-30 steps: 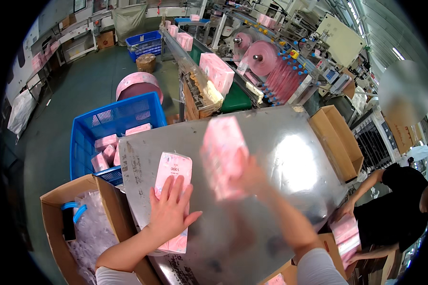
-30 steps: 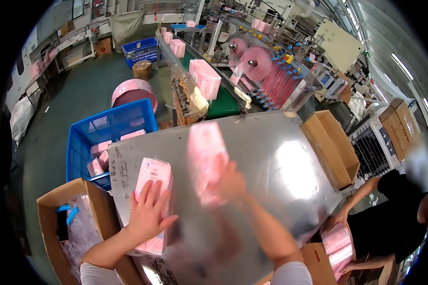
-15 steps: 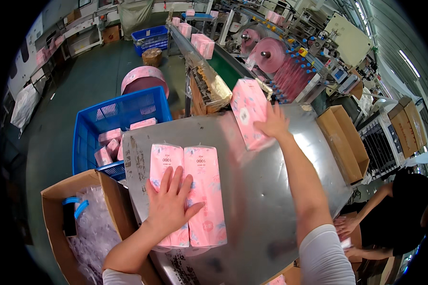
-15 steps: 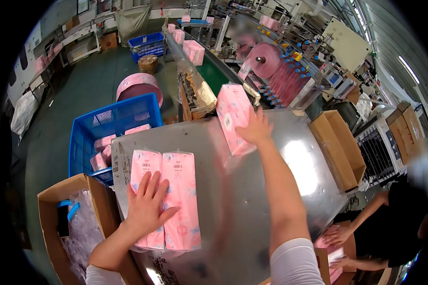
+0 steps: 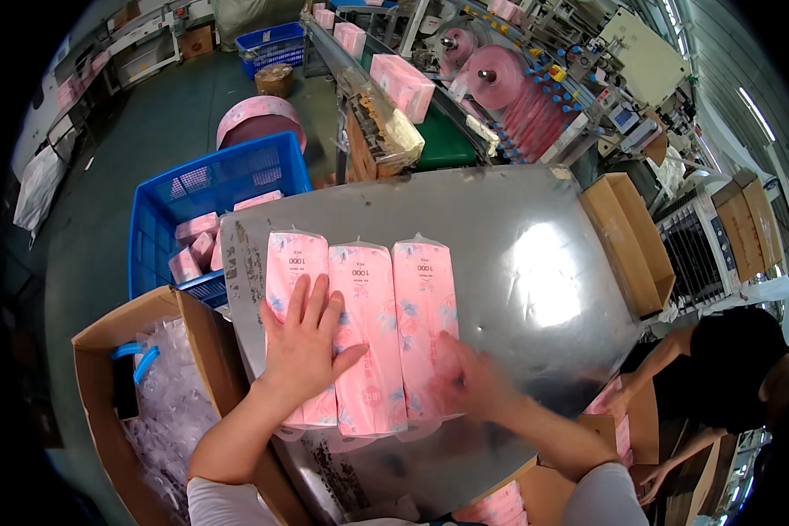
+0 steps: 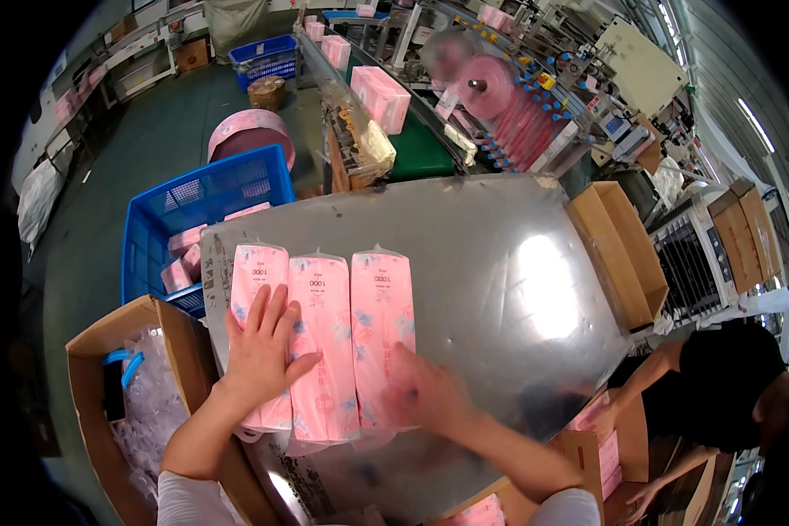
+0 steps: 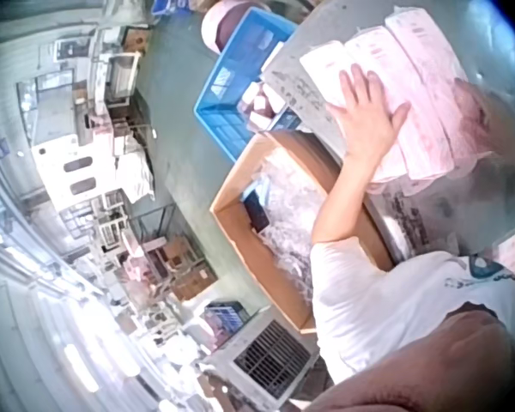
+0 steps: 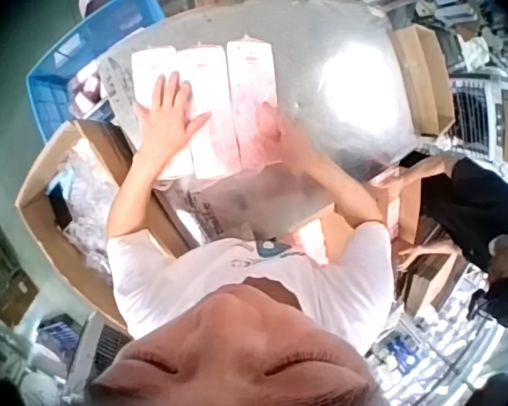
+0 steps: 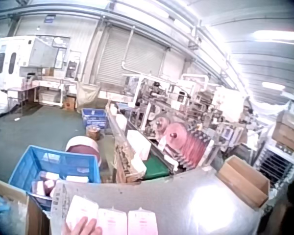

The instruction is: The person packs pink rectangular packages into cardboard boxes by hand and places the boxes onto a conveyor belt for sealing.

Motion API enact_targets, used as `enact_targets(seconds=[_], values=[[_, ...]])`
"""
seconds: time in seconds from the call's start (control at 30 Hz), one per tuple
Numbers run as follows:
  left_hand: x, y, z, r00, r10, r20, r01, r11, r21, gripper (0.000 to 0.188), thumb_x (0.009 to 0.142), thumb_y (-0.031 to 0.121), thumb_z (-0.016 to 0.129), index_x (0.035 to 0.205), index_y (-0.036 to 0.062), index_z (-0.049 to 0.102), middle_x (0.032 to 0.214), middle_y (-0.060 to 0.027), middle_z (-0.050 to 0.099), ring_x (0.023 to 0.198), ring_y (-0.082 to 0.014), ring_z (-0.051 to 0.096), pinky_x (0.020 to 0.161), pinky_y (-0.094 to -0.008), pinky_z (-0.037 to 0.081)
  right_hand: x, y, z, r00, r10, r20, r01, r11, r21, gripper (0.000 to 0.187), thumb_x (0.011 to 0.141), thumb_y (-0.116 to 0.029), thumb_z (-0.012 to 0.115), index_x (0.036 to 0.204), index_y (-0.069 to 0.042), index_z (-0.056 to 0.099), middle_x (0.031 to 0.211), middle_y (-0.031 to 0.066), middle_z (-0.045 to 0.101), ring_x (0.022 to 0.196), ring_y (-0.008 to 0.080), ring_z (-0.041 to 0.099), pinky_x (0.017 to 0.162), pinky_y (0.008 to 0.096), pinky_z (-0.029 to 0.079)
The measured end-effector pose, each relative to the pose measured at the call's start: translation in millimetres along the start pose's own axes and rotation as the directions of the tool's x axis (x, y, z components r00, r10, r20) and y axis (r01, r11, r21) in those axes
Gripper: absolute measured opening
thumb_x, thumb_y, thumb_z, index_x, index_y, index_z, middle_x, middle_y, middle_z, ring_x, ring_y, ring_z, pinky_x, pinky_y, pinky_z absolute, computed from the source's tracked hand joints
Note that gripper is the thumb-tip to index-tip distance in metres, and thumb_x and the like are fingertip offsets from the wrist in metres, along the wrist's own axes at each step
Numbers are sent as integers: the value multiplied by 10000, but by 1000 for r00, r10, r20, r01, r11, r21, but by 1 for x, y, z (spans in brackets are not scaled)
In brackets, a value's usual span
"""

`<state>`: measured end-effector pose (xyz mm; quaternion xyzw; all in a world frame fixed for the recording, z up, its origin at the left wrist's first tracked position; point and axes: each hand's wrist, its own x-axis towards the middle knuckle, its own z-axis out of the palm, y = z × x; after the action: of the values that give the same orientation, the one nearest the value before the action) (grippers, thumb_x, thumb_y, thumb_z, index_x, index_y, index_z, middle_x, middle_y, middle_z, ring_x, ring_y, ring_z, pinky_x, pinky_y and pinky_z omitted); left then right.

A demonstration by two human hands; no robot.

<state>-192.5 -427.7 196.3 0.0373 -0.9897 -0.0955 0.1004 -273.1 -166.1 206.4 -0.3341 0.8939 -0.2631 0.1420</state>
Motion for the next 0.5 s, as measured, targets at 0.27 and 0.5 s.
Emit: enact_targets(seconds=[0.27,0.5], values=[[-2,-1,-3,999,37,-27,-37,999,11,789,749,598,574,1271,17,461,1383,-193,367,1297,-363,312,853,-697,267,176,67,-84,908,-298,-294,150,887,-437,454,728,-287,659,1103,-43,582,1182,159,557,1162,322,449,921,459,371],[0,3,-5,999,40,14,-40,999,23,813,739,609,582,1287,21,459,1389,-197,368,1299,-373,313,875,-690,264,279,104,-105,905,-67,-420,-201,803,-561,916,645,-448,655,1422,-157,267,1381,193,348,1277,383,336,1000,512,324]])
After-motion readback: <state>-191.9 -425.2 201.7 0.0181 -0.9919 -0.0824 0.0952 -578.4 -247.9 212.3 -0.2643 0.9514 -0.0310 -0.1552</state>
